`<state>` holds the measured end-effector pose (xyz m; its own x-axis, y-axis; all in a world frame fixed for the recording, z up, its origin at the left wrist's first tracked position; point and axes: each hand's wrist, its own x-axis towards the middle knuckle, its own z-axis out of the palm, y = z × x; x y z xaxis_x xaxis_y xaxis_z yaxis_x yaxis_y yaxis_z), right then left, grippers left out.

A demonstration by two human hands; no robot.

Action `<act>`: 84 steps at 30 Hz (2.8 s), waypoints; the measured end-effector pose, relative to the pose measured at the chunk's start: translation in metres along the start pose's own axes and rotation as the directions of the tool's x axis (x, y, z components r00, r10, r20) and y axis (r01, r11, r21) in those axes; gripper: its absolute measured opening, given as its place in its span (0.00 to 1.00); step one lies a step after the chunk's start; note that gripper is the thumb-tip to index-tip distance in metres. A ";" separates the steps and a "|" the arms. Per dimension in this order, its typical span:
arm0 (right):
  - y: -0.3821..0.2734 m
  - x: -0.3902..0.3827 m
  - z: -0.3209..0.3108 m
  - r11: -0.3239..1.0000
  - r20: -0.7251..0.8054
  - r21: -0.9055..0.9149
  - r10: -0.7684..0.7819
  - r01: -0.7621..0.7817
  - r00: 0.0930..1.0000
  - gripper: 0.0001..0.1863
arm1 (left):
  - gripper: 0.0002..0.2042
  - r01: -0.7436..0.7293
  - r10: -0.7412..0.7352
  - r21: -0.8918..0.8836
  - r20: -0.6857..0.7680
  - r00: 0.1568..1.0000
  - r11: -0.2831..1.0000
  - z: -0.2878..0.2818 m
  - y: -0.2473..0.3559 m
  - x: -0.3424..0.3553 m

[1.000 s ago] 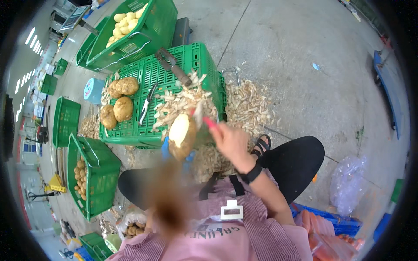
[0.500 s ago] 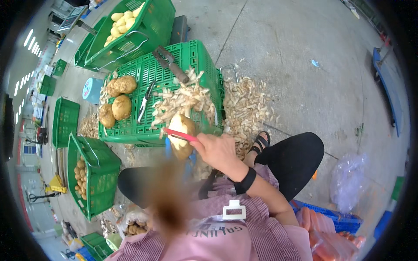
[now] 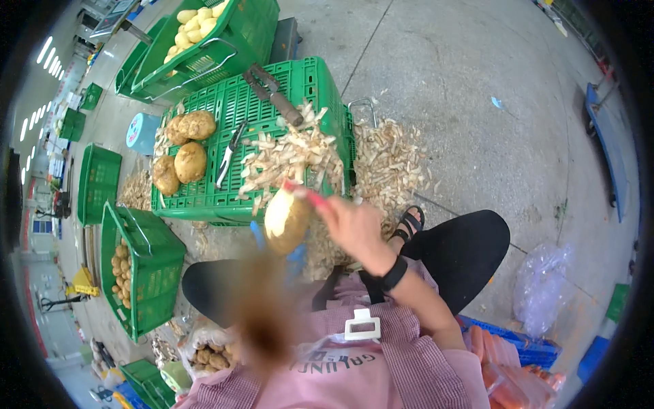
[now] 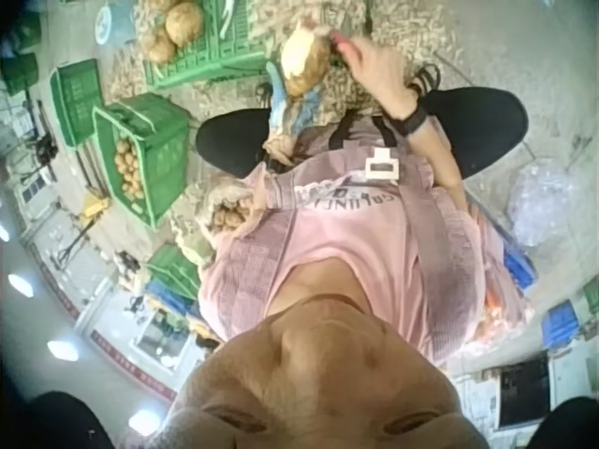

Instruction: Open a large bag of potatoes with a knife and peel individual potatoes into a crate.

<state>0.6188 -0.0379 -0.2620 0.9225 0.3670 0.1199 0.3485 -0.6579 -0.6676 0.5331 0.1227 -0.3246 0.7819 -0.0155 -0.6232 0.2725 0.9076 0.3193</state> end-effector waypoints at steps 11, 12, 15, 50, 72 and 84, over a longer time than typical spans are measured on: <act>0.014 0.000 0.000 0.998 -0.147 -0.055 -0.019 0.011 0.989 0.10 | 0.26 0.021 -0.021 0.008 0.023 1.000 1.000 -0.002 -0.001 0.001; 0.003 -0.012 0.001 0.991 -0.170 -0.004 -0.131 0.132 0.977 0.09 | 0.26 0.020 -0.020 0.005 0.015 1.000 1.000 -0.007 -0.001 -0.001; -0.014 -0.018 0.007 0.993 0.001 -0.100 -0.070 0.070 0.998 0.10 | 0.27 0.057 -0.058 0.029 0.020 0.998 0.998 -0.012 -0.003 -0.002; 0.017 -0.001 0.010 0.996 -0.252 -0.034 -0.088 0.083 0.964 0.11 | 0.30 -0.089 0.091 0.103 -0.011 0.996 0.991 -0.013 0.003 0.000; 0.013 -0.005 0.006 0.993 -0.221 -0.034 -0.119 0.115 0.968 0.09 | 0.33 -0.154 0.154 0.173 0.015 0.988 0.973 -0.013 0.002 0.011; 0.023 -0.005 0.008 0.996 -0.269 -0.059 -0.079 0.065 0.960 0.11 | 0.35 -0.285 0.269 0.289 0.095 0.958 0.914 -0.008 0.001 0.022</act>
<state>0.6205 -0.0496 -0.2844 0.9028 0.2272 0.3650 0.4169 -0.6704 -0.6138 0.5466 0.1267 -0.3438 0.8762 0.1893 -0.4432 0.1879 0.7127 0.6758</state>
